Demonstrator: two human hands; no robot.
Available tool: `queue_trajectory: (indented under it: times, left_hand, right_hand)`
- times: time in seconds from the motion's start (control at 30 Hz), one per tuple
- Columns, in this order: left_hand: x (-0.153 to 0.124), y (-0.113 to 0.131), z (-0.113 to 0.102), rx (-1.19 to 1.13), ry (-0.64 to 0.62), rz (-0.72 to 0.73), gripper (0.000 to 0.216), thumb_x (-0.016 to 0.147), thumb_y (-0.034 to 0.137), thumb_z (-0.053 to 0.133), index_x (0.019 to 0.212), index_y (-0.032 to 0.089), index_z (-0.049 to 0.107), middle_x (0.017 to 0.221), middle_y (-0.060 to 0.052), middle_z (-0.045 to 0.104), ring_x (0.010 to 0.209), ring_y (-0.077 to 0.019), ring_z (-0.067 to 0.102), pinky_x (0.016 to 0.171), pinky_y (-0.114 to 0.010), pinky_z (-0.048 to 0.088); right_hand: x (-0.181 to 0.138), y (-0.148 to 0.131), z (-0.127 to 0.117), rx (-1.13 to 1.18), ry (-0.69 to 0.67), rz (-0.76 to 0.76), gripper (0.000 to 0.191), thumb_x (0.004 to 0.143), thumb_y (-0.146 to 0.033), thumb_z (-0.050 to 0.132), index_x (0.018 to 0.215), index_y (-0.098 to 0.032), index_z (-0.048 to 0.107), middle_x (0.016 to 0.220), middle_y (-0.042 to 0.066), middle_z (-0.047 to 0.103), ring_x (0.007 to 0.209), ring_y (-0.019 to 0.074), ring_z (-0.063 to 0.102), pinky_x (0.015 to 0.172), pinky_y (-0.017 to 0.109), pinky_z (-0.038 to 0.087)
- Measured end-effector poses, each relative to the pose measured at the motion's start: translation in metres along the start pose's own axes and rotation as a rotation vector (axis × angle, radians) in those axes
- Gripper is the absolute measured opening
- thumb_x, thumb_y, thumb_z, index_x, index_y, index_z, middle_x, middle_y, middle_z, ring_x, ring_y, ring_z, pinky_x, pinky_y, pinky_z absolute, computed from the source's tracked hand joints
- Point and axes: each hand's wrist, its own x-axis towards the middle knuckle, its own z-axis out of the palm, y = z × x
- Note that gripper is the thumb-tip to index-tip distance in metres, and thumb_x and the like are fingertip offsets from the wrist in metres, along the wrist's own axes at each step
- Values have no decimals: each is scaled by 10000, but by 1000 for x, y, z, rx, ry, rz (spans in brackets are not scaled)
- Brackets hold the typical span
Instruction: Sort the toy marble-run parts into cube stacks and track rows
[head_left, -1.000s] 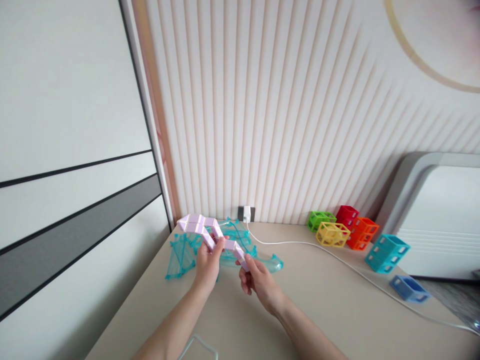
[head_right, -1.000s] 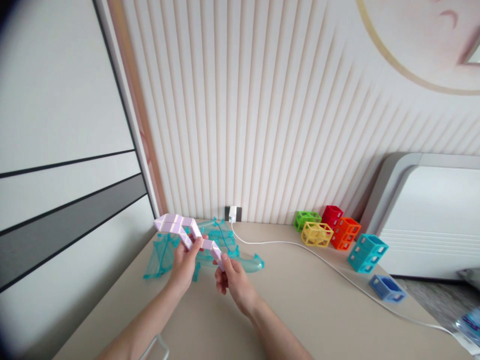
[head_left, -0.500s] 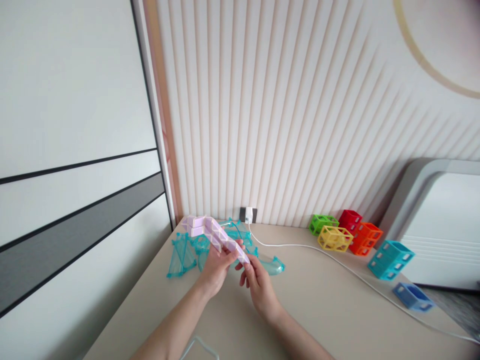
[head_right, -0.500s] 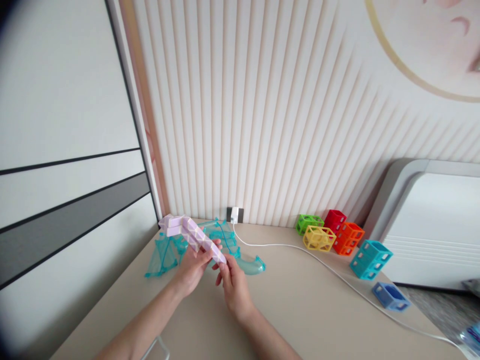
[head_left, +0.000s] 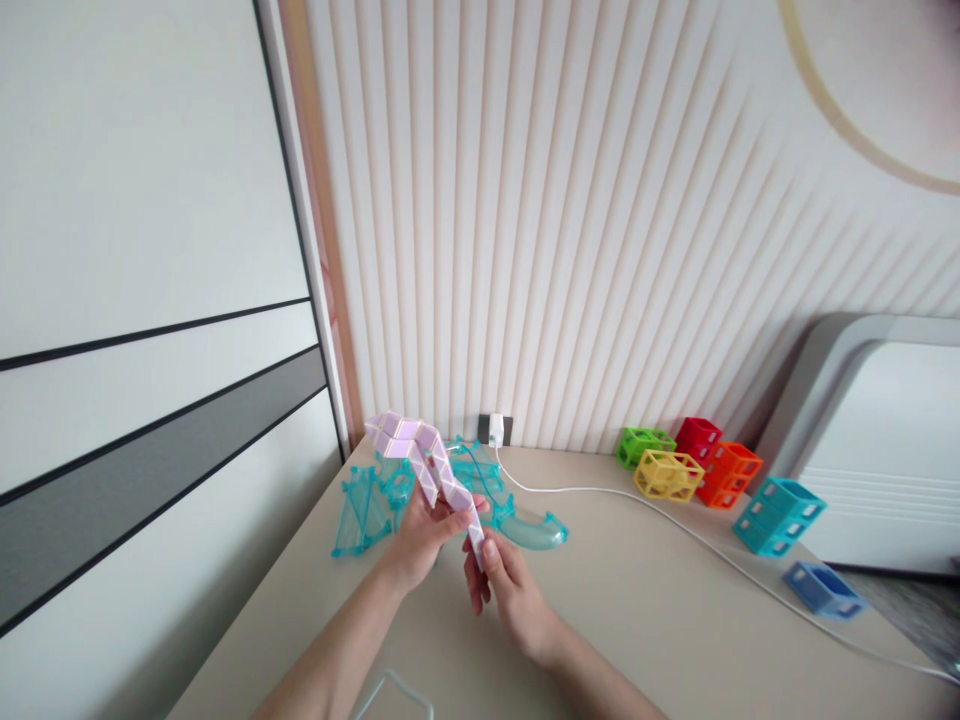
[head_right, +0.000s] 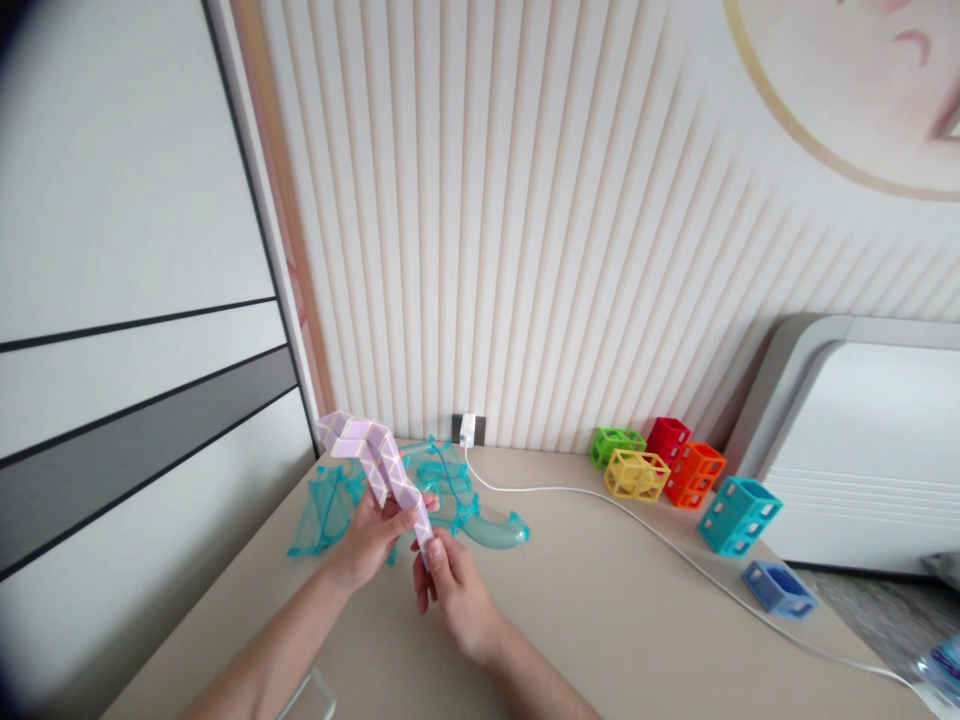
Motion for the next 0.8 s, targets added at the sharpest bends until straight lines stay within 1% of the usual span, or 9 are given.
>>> queue_trajectory:
  times: [0.1, 0.2, 0.27, 0.3, 0.43, 0.5, 0.57, 0.67, 0.8]
  left_hand:
    - [-1, 1, 3, -11, 29, 1, 512, 642, 254, 892, 1067, 231, 606, 861, -50, 758, 894, -294, 732, 656, -342, 564]
    - [-1, 0, 7, -8, 70, -10, 506, 633, 261, 893, 1064, 239, 628, 853, -39, 751, 830, -275, 735, 600, -311, 553]
    - [-1, 0, 11, -14, 97, -13, 572, 631, 263, 893, 1133, 246, 620, 843, -24, 742, 786, -246, 734, 612, -301, 556]
    - [-1, 0, 14, -23, 114, -7, 620, 628, 267, 896, 1176, 249, 605, 842, -17, 737, 787, -237, 733, 637, -304, 563]
    - [-4, 1, 25, -75, 144, 48, 725, 635, 305, 897, 1267, 269, 544, 923, -21, 732, 937, -245, 725, 841, -362, 569]
    - [-8, 4, 29, -69, 147, 67, 737, 631, 296, 901, 1269, 277, 531, 958, -27, 736, 965, -251, 722, 883, -382, 560]
    - [-13, 9, 29, -36, 188, 60, 731, 621, 256, 905, 1251, 282, 535, 933, -13, 743, 950, -249, 729, 879, -383, 563]
    - [-16, 21, 26, -5, 197, 21, 682, 591, 225, 910, 1183, 261, 573, 912, -9, 753, 977, -274, 728, 881, -400, 571]
    - [-19, 31, 17, -18, 179, -49, 568, 607, 242, 898, 1091, 240, 601, 921, -19, 755, 971, -292, 735, 882, -425, 580]
  right_hand:
    - [-2, -4, 2, 64, -10, 39, 569, 949, -712, 313, 862, -185, 511, 594, -54, 487, 461, 89, 469, 509, 237, 358]
    - [-2, -4, 5, 192, -68, 145, 630, 908, -774, 294, 965, -186, 511, 604, -59, 509, 395, 94, 498, 447, 230, 353]
    - [-1, -2, 8, 236, -65, 176, 642, 892, -791, 297, 988, -190, 500, 653, -40, 557, 380, 93, 516, 415, 219, 347]
    - [1, -1, 9, 233, -28, 163, 635, 888, -791, 314, 984, -192, 499, 693, -28, 579, 383, 86, 518, 406, 213, 347]
    - [6, 0, 11, 152, 207, 21, 583, 907, -746, 376, 1030, -195, 519, 759, -17, 582, 409, 64, 473, 408, 202, 359]
    - [6, -4, 11, 66, 244, -17, 571, 933, -717, 358, 1060, -189, 534, 735, -15, 574, 423, 72, 461, 418, 205, 362]
    - [4, -11, 13, -84, 230, -40, 559, 966, -680, 314, 1028, -180, 558, 698, -6, 578, 441, 82, 469, 448, 212, 370]
    - [-1, -24, 19, -278, 180, -40, 567, 1003, -635, 223, 939, -187, 565, 624, -5, 571, 467, 100, 496, 503, 225, 389]
    - [-6, -41, 27, -329, 105, 48, 603, 995, -655, 172, 853, -201, 541, 582, -6, 560, 463, 113, 509, 503, 229, 391]
